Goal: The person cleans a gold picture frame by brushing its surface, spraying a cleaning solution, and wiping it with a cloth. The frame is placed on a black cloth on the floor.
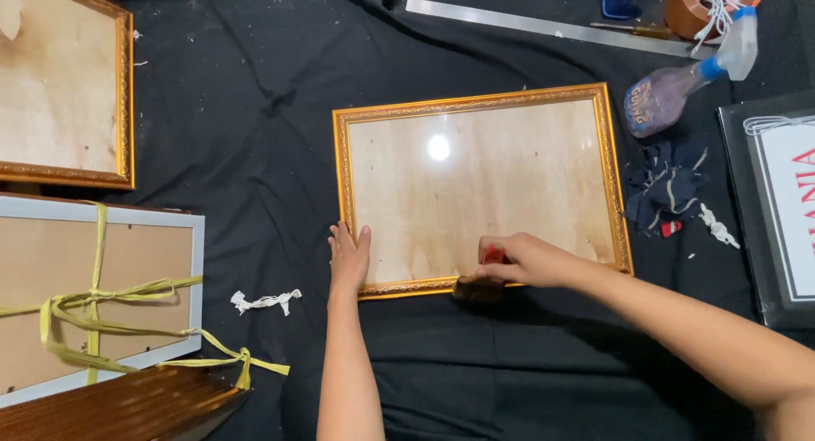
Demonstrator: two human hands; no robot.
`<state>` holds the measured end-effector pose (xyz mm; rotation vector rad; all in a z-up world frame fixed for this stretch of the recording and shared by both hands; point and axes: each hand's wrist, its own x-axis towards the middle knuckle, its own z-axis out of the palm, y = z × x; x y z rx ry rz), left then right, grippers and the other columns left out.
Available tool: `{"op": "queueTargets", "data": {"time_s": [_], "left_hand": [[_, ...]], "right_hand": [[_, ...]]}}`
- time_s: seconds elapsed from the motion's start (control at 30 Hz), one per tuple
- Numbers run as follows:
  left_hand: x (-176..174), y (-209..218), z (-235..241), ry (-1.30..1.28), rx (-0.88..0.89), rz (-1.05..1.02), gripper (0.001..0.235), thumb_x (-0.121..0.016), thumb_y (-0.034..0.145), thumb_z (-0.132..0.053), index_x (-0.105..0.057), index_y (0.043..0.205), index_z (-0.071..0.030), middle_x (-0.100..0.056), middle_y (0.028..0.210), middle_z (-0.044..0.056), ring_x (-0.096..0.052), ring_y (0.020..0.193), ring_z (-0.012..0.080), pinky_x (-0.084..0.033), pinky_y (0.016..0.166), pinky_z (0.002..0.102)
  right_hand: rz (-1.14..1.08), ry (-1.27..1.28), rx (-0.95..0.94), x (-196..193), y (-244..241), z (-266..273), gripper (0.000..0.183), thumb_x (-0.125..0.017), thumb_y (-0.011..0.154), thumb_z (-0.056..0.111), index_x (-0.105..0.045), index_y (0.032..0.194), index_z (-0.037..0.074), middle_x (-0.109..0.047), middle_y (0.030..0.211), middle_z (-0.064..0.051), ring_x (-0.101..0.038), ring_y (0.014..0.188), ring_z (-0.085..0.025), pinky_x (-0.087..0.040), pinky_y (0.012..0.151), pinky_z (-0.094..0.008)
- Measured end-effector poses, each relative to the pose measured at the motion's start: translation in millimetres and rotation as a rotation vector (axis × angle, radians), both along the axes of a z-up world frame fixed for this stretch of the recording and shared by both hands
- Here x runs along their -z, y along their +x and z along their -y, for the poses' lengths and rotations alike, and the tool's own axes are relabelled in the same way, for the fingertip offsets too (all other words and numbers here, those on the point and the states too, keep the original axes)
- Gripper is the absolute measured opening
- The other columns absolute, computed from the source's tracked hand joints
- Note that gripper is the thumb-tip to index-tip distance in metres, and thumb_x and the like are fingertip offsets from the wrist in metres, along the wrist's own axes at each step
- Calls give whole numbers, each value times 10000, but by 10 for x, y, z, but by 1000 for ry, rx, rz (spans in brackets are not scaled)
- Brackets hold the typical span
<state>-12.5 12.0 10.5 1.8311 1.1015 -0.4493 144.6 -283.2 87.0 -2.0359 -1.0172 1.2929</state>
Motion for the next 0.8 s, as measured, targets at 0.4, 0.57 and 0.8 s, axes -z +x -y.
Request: {"op": "queueTargets", "data": {"time_s": [0.4,0.57,0.8], "left_hand": [[-207,11,75,7,18,19,874,-345,1035,-611,-78,1632,-32,-11,1702,206,15,1566,397,-69,1204,675],[-162,-4,43,2,19,29,861,-343,1042,-598,-82,1632,-28,-8,1702,205,18,1568,390,-65,1204,672],[-27,-23,9,10,2,29,845,-345,1047,-592,-106,1632,-32,-33,1701,207,-5,1568,382,-75,1208,659]], "right_hand": [[800,303,330,580,1963,-697,160,-754,981,220,-603,1033,236,-668,905,68,-700,948,-192,-542,888,-343],[883,248,221,772,1665,-464,218,-728,937,194,-565,1075,239,-645,911,33,-692,950,-210,-552,877,-384],[334,-20,-33,264,479,768,317,-639,918,201,-636,1233,168,-752,995,-206,-702,1012,-440,-566,891,-566]]}}
